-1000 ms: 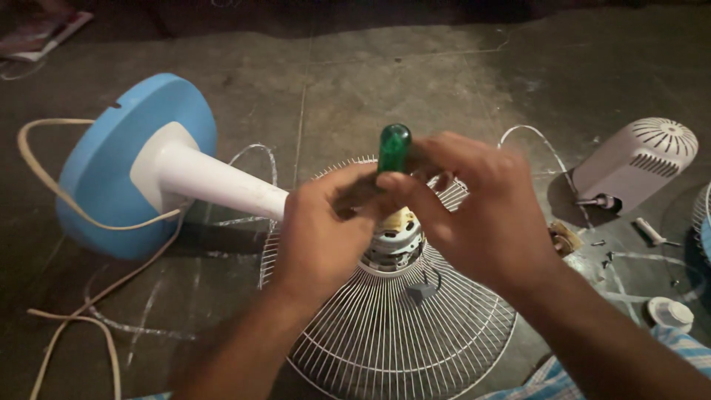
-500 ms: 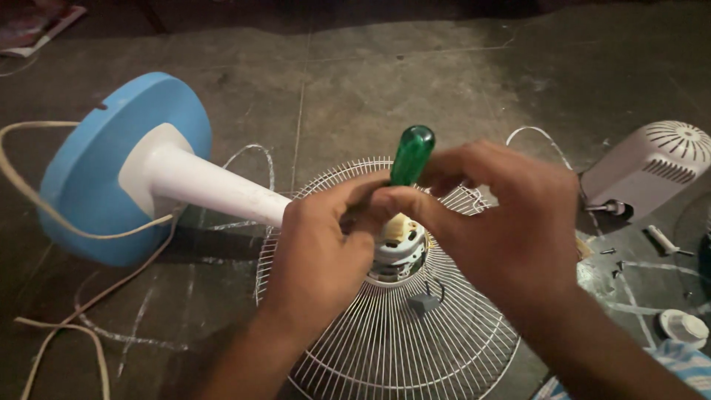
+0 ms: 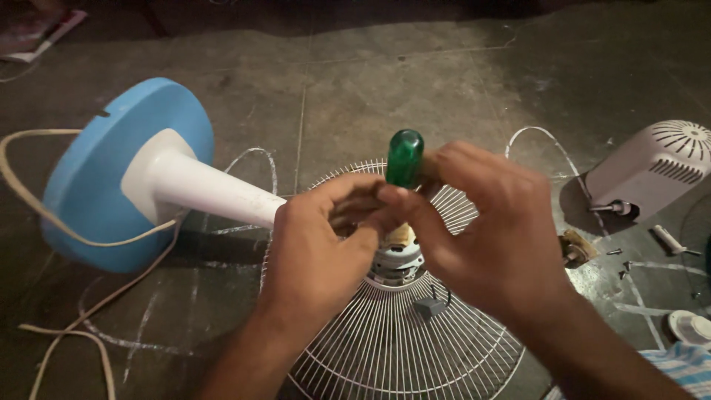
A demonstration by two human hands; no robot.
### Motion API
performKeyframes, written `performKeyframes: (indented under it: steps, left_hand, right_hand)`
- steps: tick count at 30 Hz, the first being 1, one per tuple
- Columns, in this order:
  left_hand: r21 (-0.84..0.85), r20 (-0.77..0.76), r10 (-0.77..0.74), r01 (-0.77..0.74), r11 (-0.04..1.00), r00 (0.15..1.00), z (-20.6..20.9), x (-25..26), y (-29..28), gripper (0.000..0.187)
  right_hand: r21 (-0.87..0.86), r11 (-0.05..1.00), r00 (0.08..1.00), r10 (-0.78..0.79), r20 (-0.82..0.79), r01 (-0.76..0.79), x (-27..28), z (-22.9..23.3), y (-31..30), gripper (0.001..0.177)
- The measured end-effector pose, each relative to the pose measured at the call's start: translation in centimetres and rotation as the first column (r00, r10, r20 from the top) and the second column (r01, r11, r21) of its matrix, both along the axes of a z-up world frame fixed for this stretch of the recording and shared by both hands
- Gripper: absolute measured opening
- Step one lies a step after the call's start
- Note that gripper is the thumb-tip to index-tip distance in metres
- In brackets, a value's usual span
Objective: The person uses a screwdriver to tighten screws on the internal motor housing of a disassembled electric fan. They repeatedly adjust and secure the components while the fan lies on the floor.
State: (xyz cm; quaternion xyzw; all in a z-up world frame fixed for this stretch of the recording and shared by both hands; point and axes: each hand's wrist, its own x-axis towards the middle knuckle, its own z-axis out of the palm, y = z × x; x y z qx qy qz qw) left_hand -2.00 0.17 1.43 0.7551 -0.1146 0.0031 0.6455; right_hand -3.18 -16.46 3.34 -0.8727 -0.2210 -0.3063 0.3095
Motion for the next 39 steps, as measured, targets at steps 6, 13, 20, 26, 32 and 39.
performKeyframes:
  steps: [6,13,20,26,32,39]
  left_hand:
    - [-0.002,0.065,-0.073,0.074,0.997,0.995,0.0,-0.1,0.5,0.032]
    - [0.089,0.033,-0.064,0.061,0.994,0.997,0.1,0.4,0.8,0.03]
    - [0.183,0.178,-0.035,0.002,0.983,0.983,0.8,0.4,0.4,0.026]
    - [0.133,0.03,-0.007,0.003,0.991,1.0,1.3,0.9,0.1,0.025]
    - [-0.219,0.061,-0.235,0.242,0.945,0.97,0.3,1.6,-0.3,0.022]
    - [-0.053,0.108,-0.176,0.182,0.982,0.978,0.5,1.3,0.0,0.023]
  right_hand:
    - [-0.036,0.997,0.99,0.067,-0.123,-0.072,0.2,-0.1,-0.6,0.019]
    - [0.048,0.997,0.989,0.064,-0.134,-0.058,0.8,0.0,-0.7,0.027]
    - [0.138,0.99,0.998,0.029,0.06,-0.037,1.0,0.5,-0.3,0.036]
    - [0.071,0.997,0.999,-0.032,-0.003,0.032,1.3,0.7,-0.6,0.024]
    - [0.077,0.997,0.998,0.008,-0.066,-0.003,1.5,1.0,-1.1,0.02]
    - [0.076,0.994,0.984,0.094,-0.152,-0.083,1.8,1.5,-1.7,0.02]
